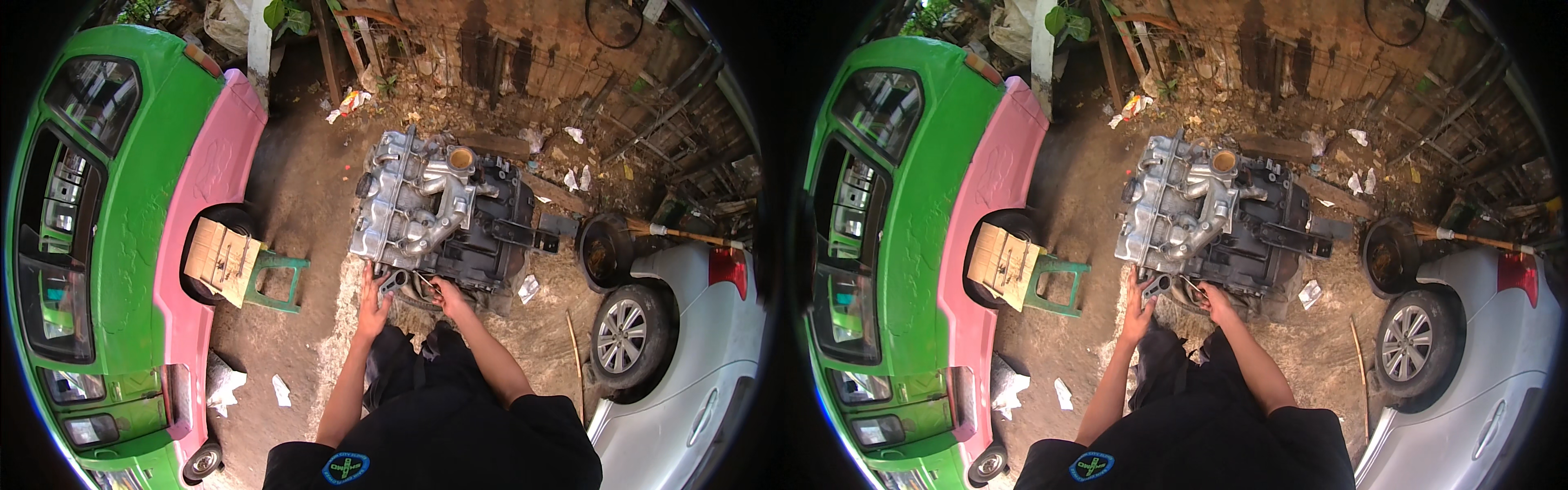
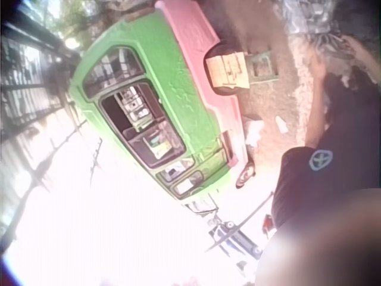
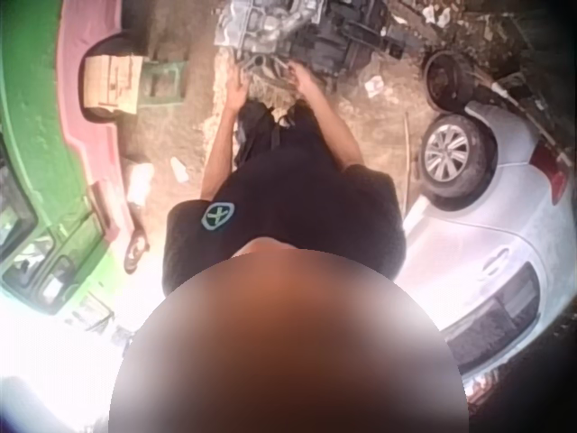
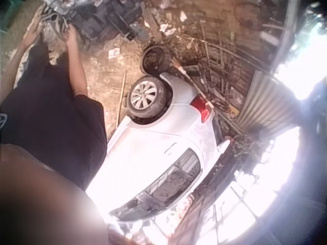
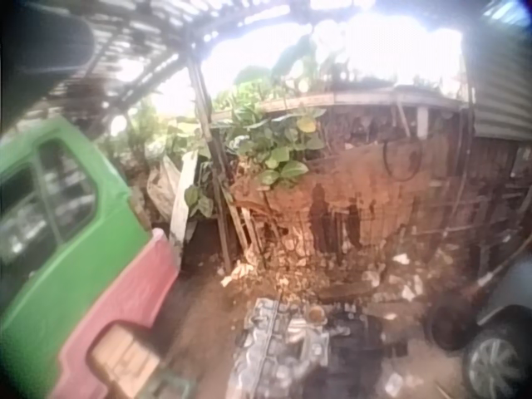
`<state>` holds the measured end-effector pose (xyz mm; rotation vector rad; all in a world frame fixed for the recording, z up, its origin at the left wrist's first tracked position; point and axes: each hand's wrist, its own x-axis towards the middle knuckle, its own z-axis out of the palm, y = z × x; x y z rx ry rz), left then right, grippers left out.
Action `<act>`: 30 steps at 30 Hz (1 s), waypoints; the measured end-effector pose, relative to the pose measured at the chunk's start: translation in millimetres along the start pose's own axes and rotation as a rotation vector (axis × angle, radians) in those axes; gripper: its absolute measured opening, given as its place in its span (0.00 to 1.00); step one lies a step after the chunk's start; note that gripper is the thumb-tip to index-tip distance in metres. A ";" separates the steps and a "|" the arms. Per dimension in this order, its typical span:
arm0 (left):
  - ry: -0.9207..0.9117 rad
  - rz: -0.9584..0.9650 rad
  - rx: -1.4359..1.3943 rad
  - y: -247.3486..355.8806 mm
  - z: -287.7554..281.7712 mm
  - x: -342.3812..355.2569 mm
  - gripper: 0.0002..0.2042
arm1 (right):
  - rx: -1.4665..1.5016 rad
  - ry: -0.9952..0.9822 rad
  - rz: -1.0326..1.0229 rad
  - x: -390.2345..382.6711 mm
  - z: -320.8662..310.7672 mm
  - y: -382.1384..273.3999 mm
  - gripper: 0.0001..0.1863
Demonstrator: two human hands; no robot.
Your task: The person works on a car engine block placed on the ground, using a wrench to loosen and remove bolts from the exhaust manifold. They repeatedly reach for tools and fasteners, then place them on a nearby cardboard sheet.
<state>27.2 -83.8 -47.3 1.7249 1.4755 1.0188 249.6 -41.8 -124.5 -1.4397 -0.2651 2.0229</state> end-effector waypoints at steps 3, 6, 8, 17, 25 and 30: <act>-0.003 0.009 0.008 0.6 -2.7 0.7 0.21 | -0.082 0.022 -0.054 6.2 1.2 5.5 0.11; -0.010 -0.005 0.036 2.7 -3.2 0.4 0.21 | -0.196 -0.009 -0.210 10.2 1.6 12.3 0.14; -0.017 -0.018 0.052 4.2 -4.8 -0.7 0.21 | -0.251 0.063 -0.306 10.7 5.6 18.3 0.16; -0.015 0.012 0.048 2.5 -3.2 1.9 0.22 | -0.246 0.218 -0.207 -15.3 23.5 3.0 0.13; 0.033 0.040 0.016 1.6 0.3 1.0 0.22 | -0.090 0.028 -0.167 -41.9 46.6 -17.8 0.04; 0.024 0.041 0.064 0.7 0.6 0.8 0.22 | 0.044 0.040 -0.162 -48.3 80.4 -2.2 0.02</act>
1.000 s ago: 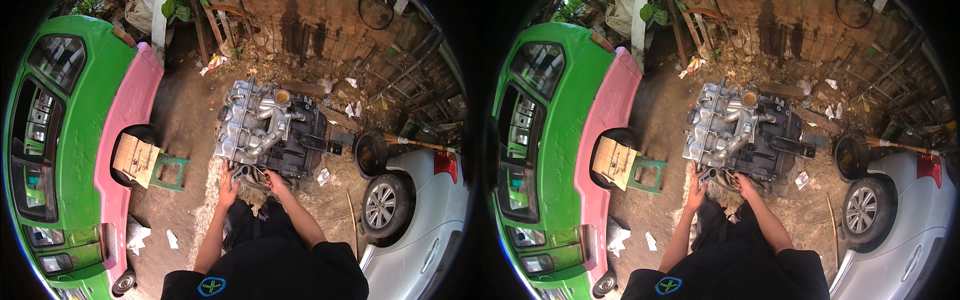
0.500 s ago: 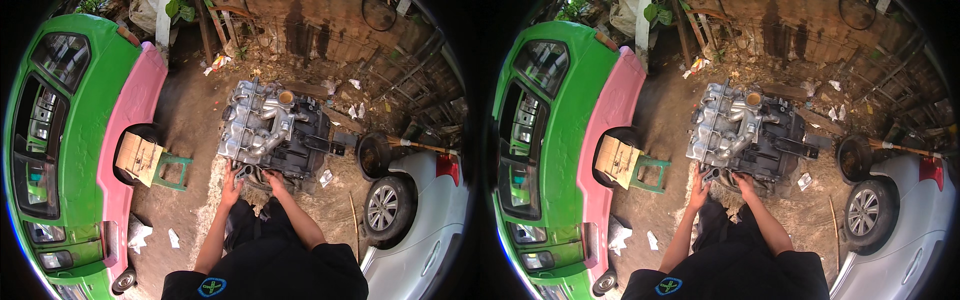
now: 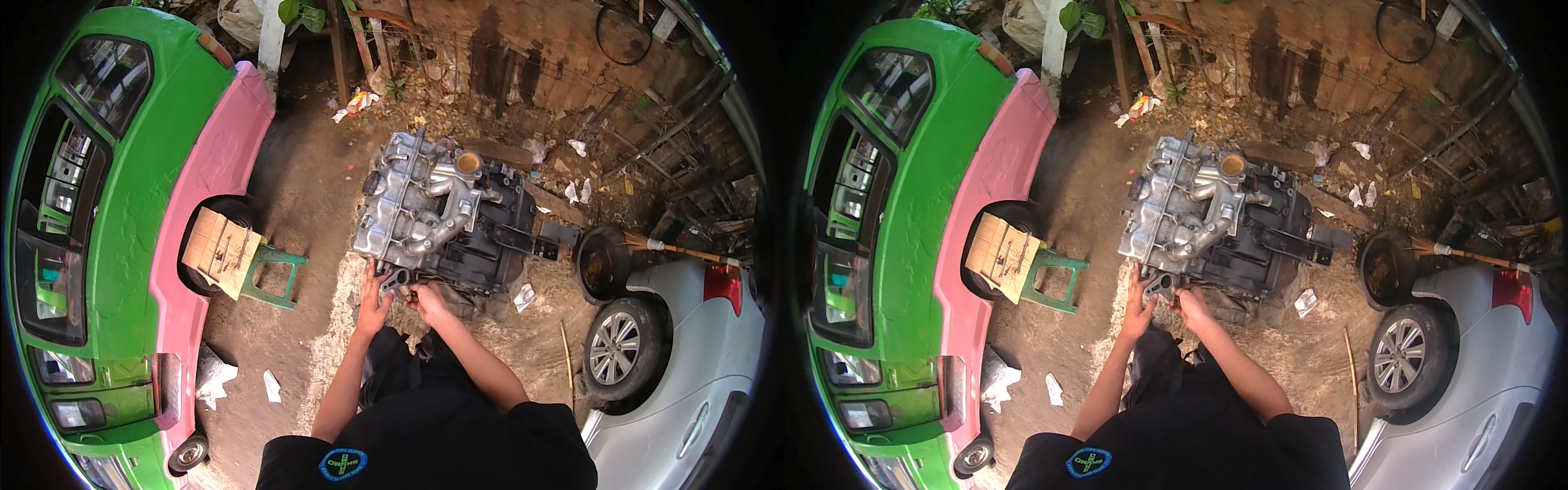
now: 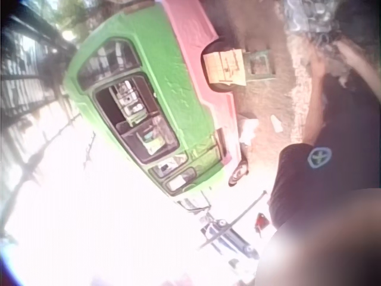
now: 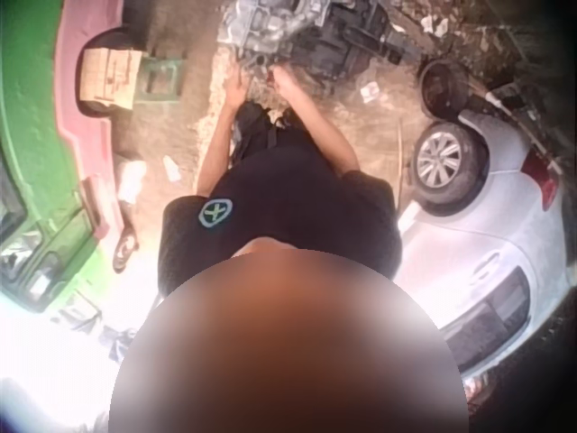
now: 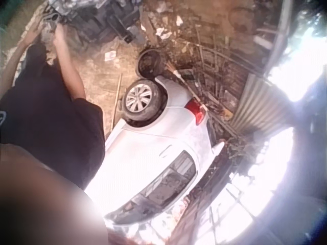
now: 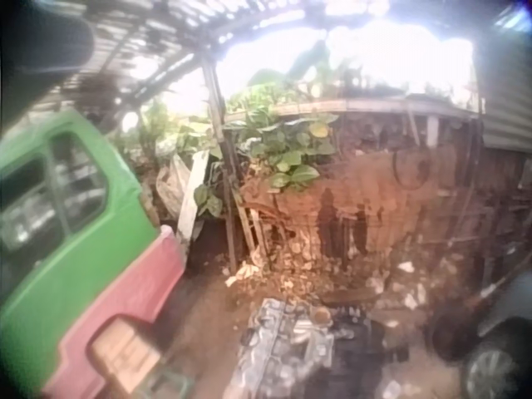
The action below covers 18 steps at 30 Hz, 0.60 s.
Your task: The person works on a car engine block placed on the ground, using a wrench to loosen and remove bolts from the exhaust manifold. They repeatedly reach for tools and fasteners, then place them on a nearby cardboard sheet.
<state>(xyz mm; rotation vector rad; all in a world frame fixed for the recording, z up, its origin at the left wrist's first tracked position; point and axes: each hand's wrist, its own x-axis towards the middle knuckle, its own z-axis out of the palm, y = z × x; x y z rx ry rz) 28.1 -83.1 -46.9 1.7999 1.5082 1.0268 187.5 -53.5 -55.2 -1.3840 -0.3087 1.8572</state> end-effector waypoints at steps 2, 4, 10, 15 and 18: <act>-0.004 -0.009 -0.003 0.0 -0.8 0.4 0.22 | 0.045 -0.039 0.058 -5.9 2.6 8.4 0.03; -0.002 -0.011 -0.023 0.2 -0.5 0.8 0.22 | 0.014 -0.078 0.133 -8.2 -3.0 15.9 0.05; 0.003 0.003 -0.011 -0.2 -0.4 -0.2 0.22 | -0.294 0.091 -0.010 28.4 -46.9 15.4 0.09; -0.015 -0.030 -0.061 0.1 0.1 -0.8 0.22 | -0.472 0.065 -0.130 43.9 -75.3 8.0 0.09; -0.028 -0.024 -0.027 0.4 -2.1 -0.3 0.22 | -0.393 0.106 -0.197 39.2 -70.4 12.4 0.08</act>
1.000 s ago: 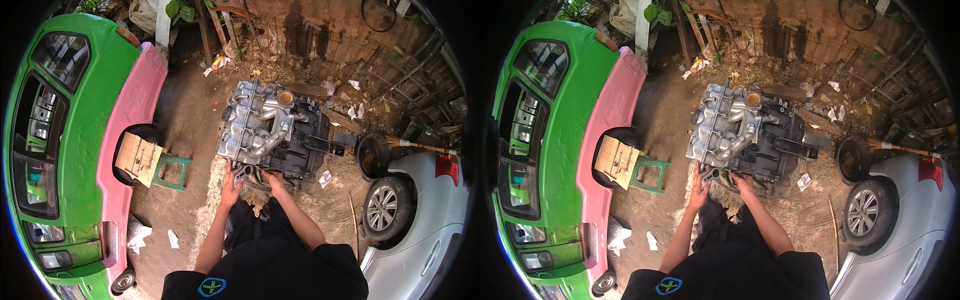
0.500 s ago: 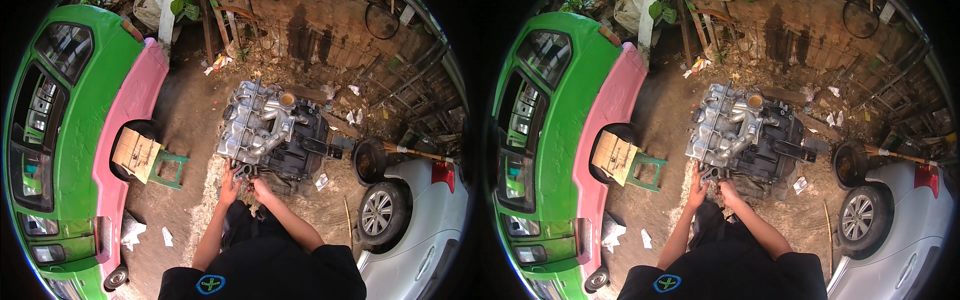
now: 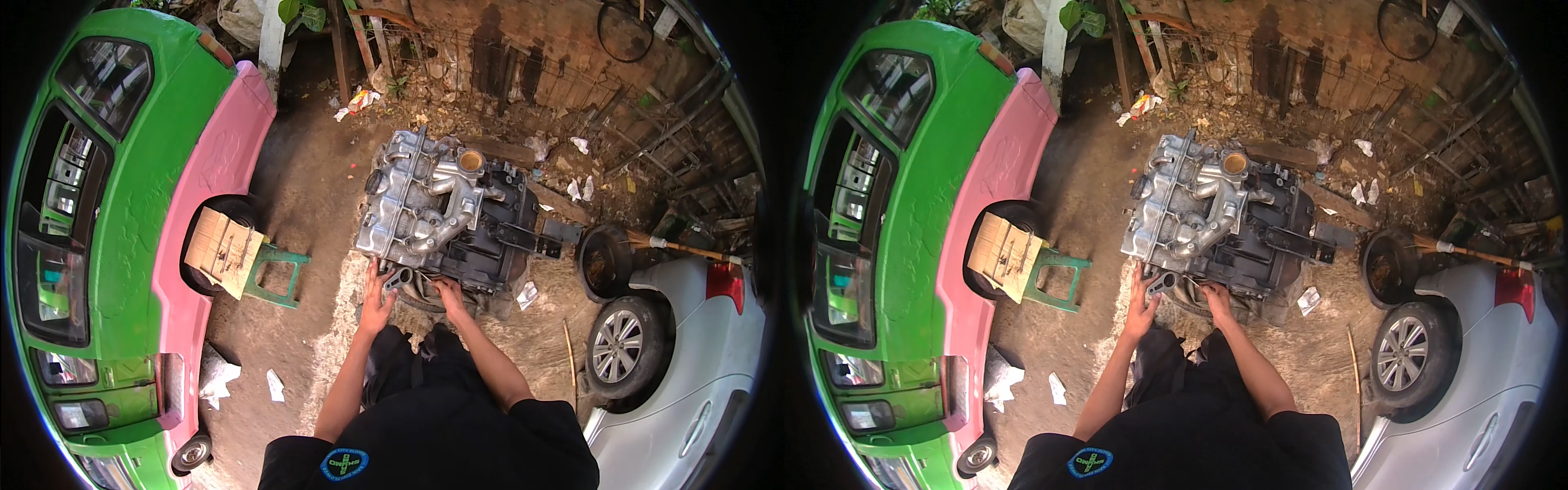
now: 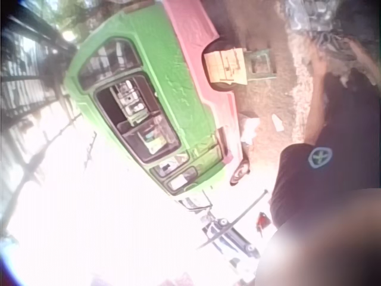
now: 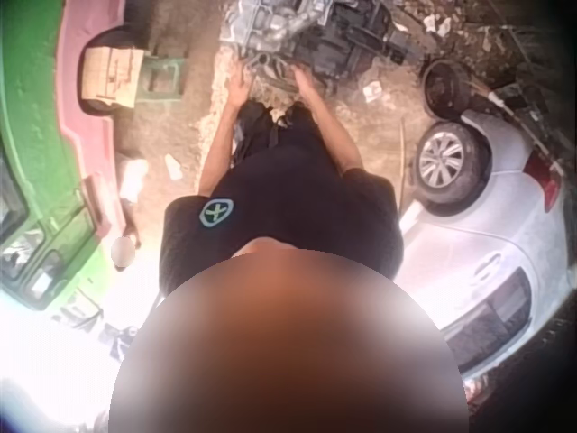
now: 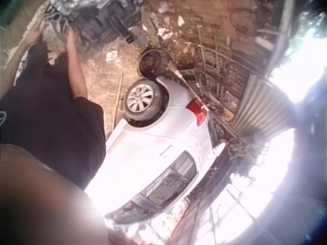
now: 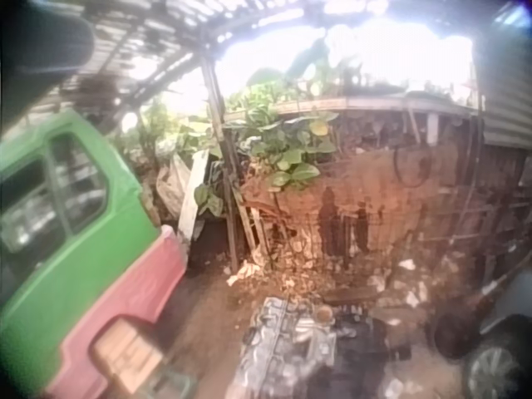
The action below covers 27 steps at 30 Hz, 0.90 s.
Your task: The person works on a car engine block placed on the ground, using a wrench to loosen and remove bolts from the exhaust manifold. They repeatedly reach for tools and fasteners, then place them on a nearby cardboard sheet.
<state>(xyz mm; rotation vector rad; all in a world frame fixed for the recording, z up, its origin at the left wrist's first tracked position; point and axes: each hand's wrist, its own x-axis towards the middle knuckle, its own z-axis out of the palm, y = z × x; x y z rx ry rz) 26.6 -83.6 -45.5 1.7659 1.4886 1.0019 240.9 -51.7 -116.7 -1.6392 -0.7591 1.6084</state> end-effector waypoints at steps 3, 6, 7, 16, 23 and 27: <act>-0.006 -0.005 0.011 0.8 -0.8 -0.2 0.22 | 0.059 -0.009 -0.047 -4.9 3.0 0.8 0.08; -0.013 -0.014 0.007 0.9 -1.1 -0.2 0.22 | 0.065 -0.005 -0.054 -7.0 2.3 3.3 0.08; -0.002 0.011 0.015 1.0 -1.0 -0.2 0.22 | 0.064 -0.001 -0.040 -6.7 1.4 4.3 0.08; -0.008 0.015 0.037 3.3 -3.7 0.0 0.21 | 0.252 -0.081 0.016 7.6 2.5 15.3 0.09; -0.020 -0.021 0.018 1.8 -3.1 0.4 0.21 | 0.384 -0.054 0.144 6.6 6.4 13.4 0.10; 0.002 0.006 -0.001 0.0 0.0 0.9 0.21 | 0.243 0.074 0.263 -0.7 4.1 -10.5 0.10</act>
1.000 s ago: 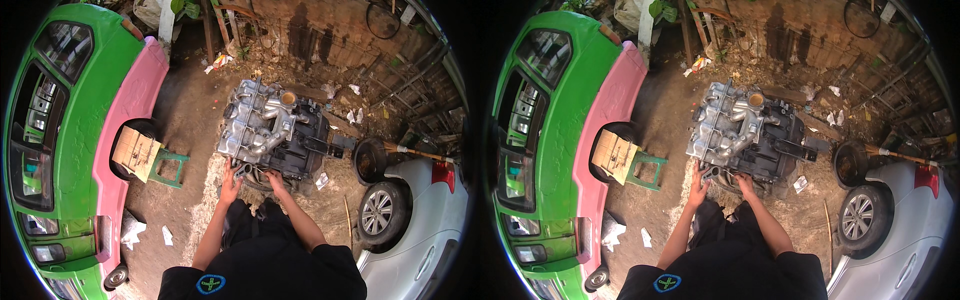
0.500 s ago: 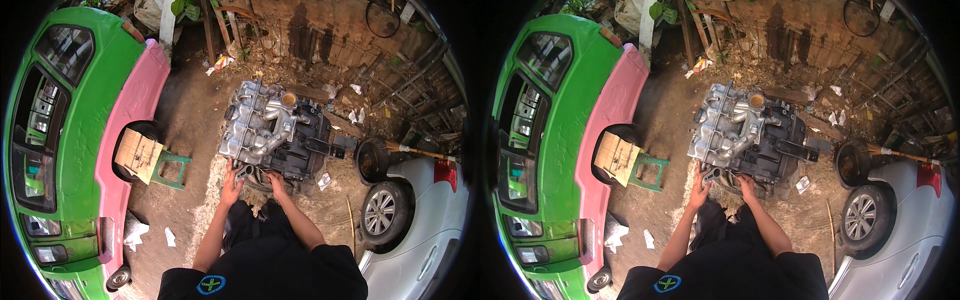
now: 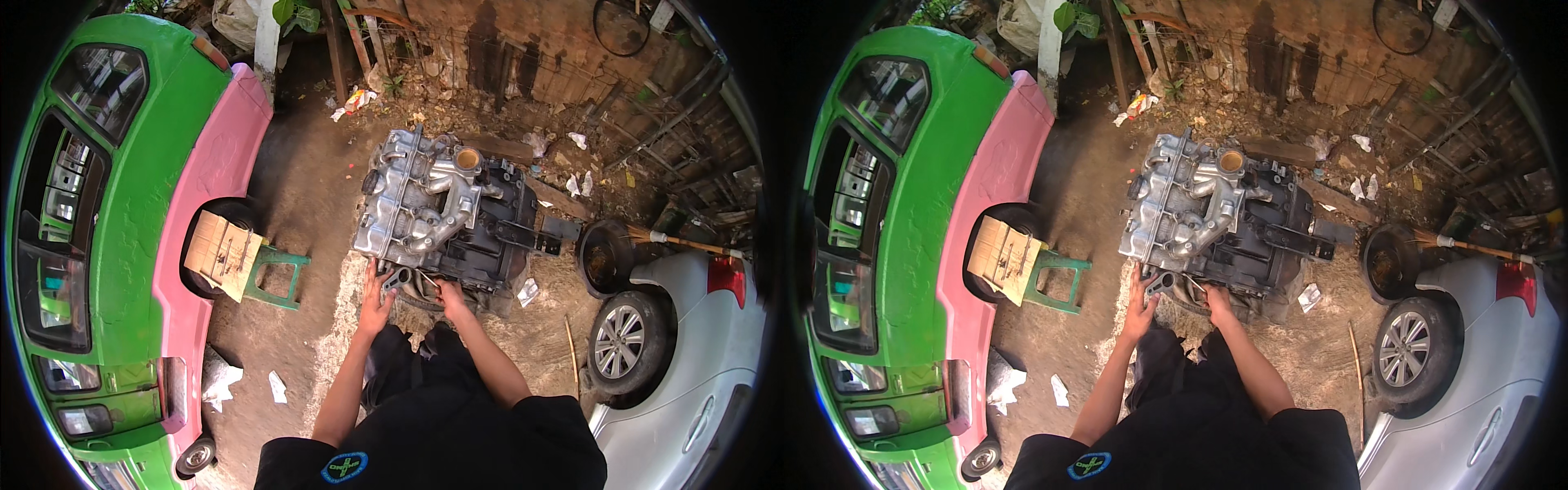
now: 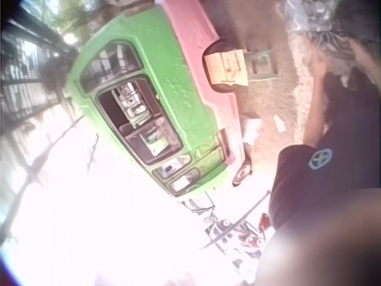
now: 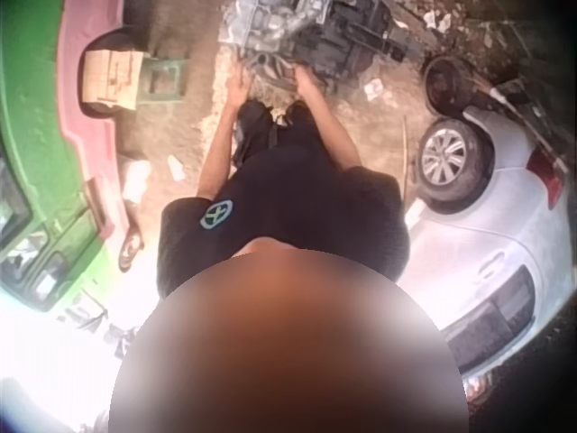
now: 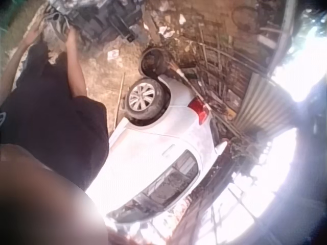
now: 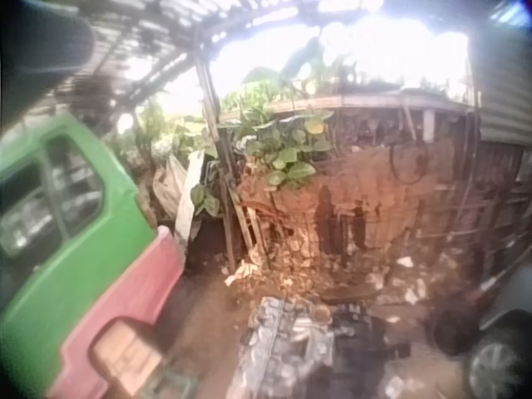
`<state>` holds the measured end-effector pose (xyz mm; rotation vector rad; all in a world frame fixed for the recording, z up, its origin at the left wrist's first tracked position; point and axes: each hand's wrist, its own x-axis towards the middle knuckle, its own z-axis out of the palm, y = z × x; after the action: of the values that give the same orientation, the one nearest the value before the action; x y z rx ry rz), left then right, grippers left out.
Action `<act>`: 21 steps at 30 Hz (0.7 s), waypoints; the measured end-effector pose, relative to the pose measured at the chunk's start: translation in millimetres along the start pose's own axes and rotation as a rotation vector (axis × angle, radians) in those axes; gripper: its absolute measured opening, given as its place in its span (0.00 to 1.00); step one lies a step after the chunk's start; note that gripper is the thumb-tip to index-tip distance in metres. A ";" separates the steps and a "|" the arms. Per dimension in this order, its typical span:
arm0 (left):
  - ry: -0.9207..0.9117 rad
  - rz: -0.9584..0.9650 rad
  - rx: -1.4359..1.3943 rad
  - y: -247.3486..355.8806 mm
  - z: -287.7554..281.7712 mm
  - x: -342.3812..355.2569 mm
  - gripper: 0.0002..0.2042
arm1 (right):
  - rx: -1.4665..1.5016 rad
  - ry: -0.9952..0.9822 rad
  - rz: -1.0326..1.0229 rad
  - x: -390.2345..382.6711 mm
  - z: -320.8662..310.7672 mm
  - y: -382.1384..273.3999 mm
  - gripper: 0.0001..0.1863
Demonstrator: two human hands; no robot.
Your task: The person works on a car engine block placed on the ground, using a wrench to loosen and remove bolts from the exhaust manifold. They repeatedly reach for tools and fasteners, then place them on a nearby cardboard sheet.
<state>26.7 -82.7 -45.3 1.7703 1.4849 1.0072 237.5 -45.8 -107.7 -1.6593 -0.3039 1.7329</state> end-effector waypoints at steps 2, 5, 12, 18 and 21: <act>-0.001 -0.015 0.001 0.1 -1.1 -1.4 0.21 | -0.035 0.076 0.044 -10.7 3.2 -8.5 0.09; -0.018 -0.033 0.019 0.5 -1.7 -0.5 0.21 | 0.119 -0.136 0.118 -25.7 6.6 -19.5 0.08; 0.002 -0.025 -0.014 -1.6 1.4 -0.6 0.22 | 0.218 -0.233 0.096 -53.4 59.6 -14.4 0.06; -0.013 0.006 0.005 -5.2 -0.8 -1.3 0.22 | 0.216 -0.305 0.102 -64.2 50.1 1.5 0.07; -0.011 0.006 0.005 -4.8 -0.6 -0.9 0.22 | 0.082 -0.217 0.103 -54.3 29.6 6.0 0.09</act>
<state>23.7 -82.8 -49.2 1.7821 1.4781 0.9960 203.6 -75.3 -64.8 -1.4530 -0.2467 1.9810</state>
